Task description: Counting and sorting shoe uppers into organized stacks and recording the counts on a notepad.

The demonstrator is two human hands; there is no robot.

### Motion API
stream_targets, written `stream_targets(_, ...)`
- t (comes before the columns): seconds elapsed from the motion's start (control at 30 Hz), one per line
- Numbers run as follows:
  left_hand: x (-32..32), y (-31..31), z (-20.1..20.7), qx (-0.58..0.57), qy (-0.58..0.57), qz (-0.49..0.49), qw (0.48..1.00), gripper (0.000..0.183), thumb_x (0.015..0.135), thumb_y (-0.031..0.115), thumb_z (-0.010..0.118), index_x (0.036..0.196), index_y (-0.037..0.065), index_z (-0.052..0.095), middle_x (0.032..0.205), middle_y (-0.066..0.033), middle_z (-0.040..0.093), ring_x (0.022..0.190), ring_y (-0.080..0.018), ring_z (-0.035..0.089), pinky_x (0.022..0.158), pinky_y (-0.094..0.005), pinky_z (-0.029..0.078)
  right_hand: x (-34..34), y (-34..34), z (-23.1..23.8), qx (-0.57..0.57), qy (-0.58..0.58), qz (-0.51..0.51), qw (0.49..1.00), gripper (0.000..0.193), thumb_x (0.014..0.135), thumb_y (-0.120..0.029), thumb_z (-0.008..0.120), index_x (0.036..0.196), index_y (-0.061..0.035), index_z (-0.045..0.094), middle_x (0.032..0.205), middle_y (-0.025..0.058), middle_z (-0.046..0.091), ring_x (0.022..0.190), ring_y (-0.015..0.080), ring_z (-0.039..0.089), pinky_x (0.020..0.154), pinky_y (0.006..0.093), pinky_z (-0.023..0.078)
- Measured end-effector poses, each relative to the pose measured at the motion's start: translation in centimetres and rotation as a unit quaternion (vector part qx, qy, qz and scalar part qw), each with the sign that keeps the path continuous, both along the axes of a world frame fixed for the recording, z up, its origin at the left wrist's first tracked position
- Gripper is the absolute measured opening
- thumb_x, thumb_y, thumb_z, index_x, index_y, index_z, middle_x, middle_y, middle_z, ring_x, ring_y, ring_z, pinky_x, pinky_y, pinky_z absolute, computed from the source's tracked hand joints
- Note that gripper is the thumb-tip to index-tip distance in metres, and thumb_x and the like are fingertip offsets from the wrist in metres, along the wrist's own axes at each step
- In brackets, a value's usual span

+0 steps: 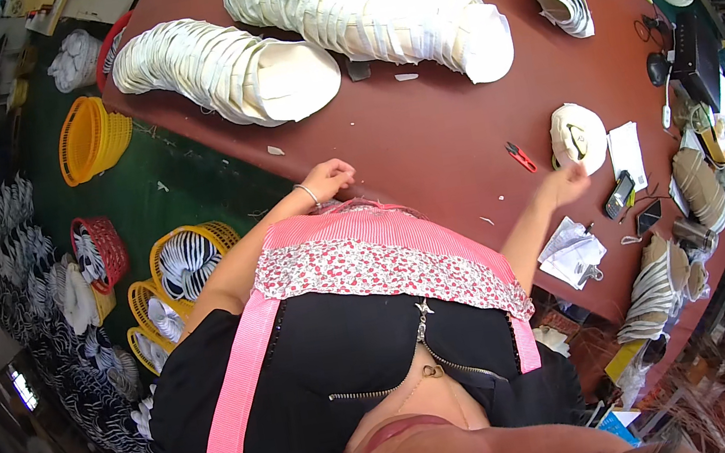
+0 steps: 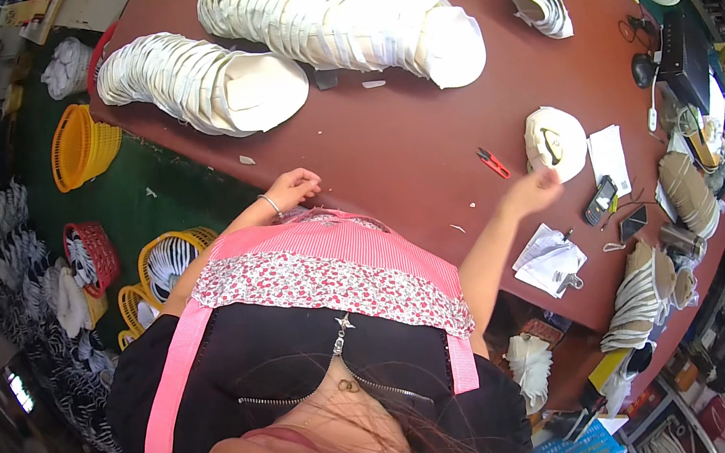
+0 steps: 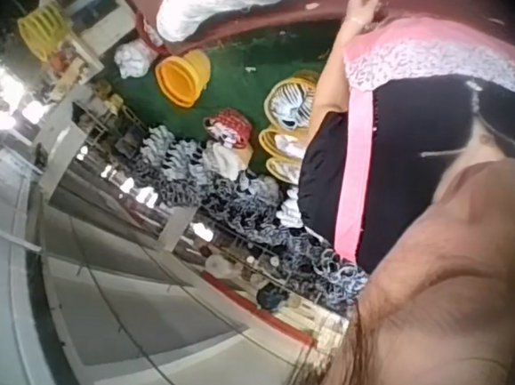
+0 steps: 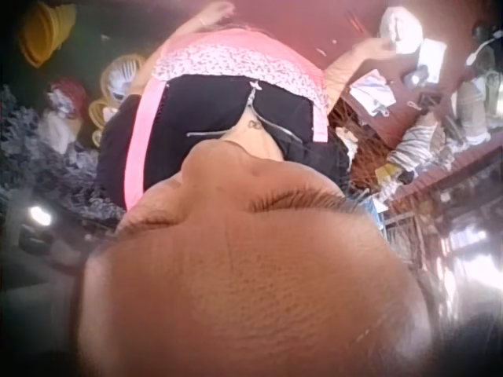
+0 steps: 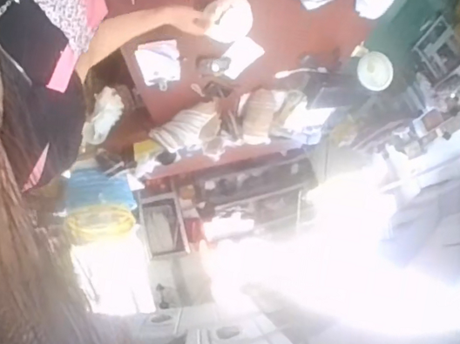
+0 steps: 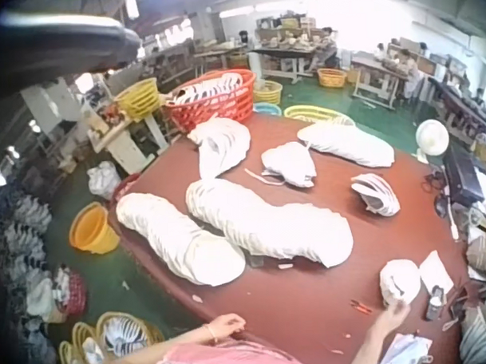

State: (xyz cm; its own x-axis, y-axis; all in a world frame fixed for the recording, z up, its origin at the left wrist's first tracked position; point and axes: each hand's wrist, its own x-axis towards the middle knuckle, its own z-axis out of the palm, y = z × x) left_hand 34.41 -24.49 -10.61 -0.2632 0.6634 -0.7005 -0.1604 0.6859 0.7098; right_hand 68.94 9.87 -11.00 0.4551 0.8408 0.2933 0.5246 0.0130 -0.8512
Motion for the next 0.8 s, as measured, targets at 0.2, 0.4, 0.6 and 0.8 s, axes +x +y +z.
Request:
stream_targets(0.2,-6.9,-5.0,-1.1,-0.016,-0.001,0.041,0.999,0.02,0.097,0.017,0.063,0.111,0.003,0.064,0.098,-0.0086,0.071,0.087,-0.0145,0.065,0.081,-0.0295,0.053,-19.8,-11.9,-0.1,-0.184,-0.003,0.495,0.849,0.017,0.09,-0.012,0.068,0.105,-0.0055,0.071,0.104,0.0124,0.07,0.099,0.0246,0.068,0.088,0.0352,0.052)
stream_targets(0.4,-15.2,-10.1,-0.1,-0.02,0.031,0.051,0.998,0.021,0.097,0.014,0.062,0.113,0.002,0.062,0.099,-0.0087,0.07,0.088,-0.0144,0.064,0.08,-0.0291,0.053,-35.6,-14.5,-2.7,-0.198,-0.182,0.364,0.892,0.051,0.081,-0.032,0.077,0.116,0.0014,0.061,0.117,0.025,0.057,0.115,0.0395,0.053,0.098,0.0456,0.046)
stream_targets(0.6,-29.4,-17.7,0.1,-0.025,0.093,0.153,0.983,0.02,0.093,0.012,0.064,0.112,0.008,0.066,0.098,-0.0051,0.072,0.084,-0.0117,0.066,0.069,-0.0252,0.051,-36.3,-14.4,-4.8,-0.209,-0.138,0.308,0.918,0.044,0.075,-0.032,0.081,0.098,0.0015,0.064,0.102,0.0208,0.065,0.1,0.0369,0.063,0.09,0.0452,0.05)
stream_targets(0.8,-51.5,-23.0,-0.6,0.093,0.5,0.368,0.778,0.022,0.089,0.017,0.072,0.108,0.008,0.066,0.095,-0.0062,0.072,0.088,-0.0161,0.068,0.084,-0.0315,0.054,-22.2,-15.8,-4.9,-0.207,-0.066,0.148,0.965,0.042,0.078,-0.029,0.084,0.103,-0.0004,0.067,0.09,0.0113,0.071,0.078,0.02,0.067,0.074,0.0346,0.055)
